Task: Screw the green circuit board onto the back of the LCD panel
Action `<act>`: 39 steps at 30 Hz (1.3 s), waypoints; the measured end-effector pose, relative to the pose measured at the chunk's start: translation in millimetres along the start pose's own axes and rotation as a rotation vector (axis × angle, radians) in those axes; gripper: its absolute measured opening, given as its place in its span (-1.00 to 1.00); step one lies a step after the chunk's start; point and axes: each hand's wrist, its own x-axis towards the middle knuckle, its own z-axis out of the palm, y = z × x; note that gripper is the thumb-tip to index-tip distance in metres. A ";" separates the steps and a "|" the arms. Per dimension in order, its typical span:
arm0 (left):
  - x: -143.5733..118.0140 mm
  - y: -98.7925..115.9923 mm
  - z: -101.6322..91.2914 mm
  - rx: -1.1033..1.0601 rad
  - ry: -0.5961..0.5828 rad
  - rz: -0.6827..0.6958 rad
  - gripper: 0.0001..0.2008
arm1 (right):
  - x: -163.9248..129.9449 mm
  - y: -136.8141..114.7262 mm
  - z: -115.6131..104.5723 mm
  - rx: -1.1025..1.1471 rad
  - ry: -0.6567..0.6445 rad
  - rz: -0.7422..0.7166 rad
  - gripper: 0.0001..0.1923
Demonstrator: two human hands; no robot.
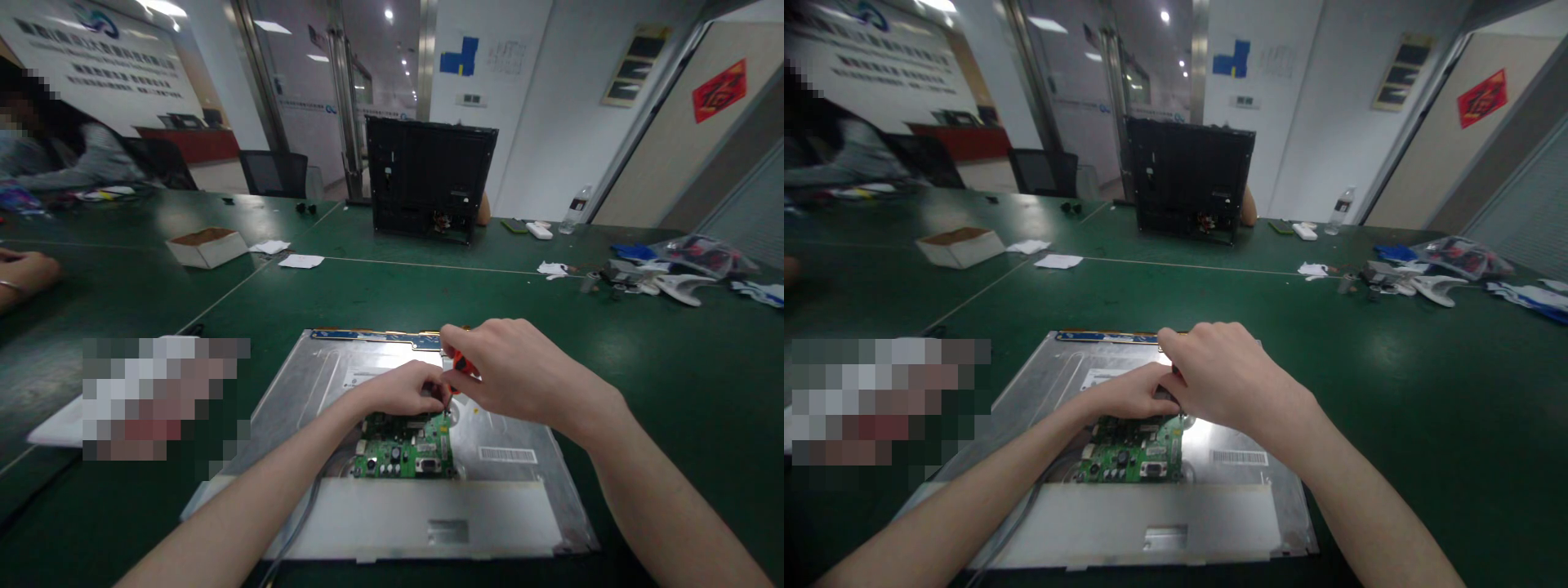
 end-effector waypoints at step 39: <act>0.0 -3.3 1.7 0.001 -0.015 0.001 -0.92 | -7.0 0.3 -1.0 0.003 0.022 -0.057 -0.90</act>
